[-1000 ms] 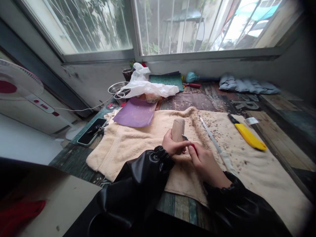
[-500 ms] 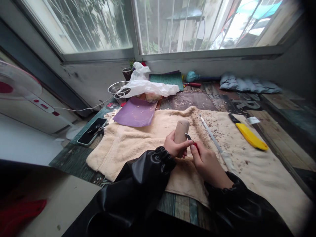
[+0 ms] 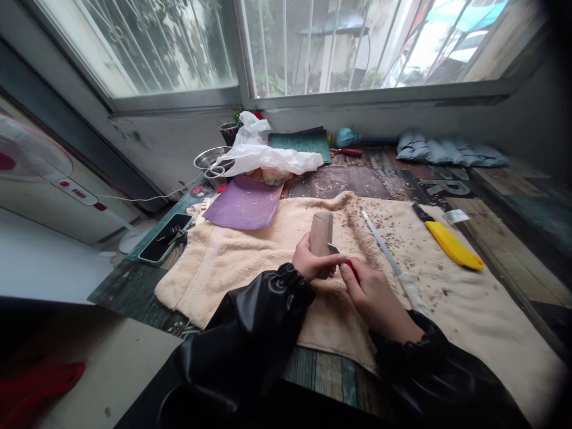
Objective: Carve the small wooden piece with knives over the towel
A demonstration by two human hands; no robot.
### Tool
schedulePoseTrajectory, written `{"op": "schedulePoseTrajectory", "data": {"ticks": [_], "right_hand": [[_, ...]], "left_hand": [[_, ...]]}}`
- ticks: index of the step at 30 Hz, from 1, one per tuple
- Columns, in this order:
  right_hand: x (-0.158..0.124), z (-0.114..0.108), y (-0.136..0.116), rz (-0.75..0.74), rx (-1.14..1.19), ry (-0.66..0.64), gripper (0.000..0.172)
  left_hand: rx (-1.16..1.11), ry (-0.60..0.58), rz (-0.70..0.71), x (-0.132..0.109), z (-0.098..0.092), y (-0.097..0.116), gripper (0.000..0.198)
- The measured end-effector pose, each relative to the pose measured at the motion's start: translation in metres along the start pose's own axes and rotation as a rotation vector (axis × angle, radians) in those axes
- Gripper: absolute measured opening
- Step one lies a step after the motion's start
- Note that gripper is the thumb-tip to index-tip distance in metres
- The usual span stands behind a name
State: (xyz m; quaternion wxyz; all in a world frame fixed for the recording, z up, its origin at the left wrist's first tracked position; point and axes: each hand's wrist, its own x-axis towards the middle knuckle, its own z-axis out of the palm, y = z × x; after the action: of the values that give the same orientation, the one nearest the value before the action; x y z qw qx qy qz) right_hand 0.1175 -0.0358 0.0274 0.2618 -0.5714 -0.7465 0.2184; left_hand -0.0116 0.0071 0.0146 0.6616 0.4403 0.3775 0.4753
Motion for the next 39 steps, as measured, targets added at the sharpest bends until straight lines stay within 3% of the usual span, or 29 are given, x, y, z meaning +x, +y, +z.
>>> {"op": "schedulePoseTrajectory", "data": {"ticks": [39], "right_hand": [[-0.0027,0.0003,-0.0073,0.004,0.073,0.084,0.028]], "left_hand": [[-0.004,-0.046,-0.047,-0.0070,0.0046,0.0049,0.046]]}}
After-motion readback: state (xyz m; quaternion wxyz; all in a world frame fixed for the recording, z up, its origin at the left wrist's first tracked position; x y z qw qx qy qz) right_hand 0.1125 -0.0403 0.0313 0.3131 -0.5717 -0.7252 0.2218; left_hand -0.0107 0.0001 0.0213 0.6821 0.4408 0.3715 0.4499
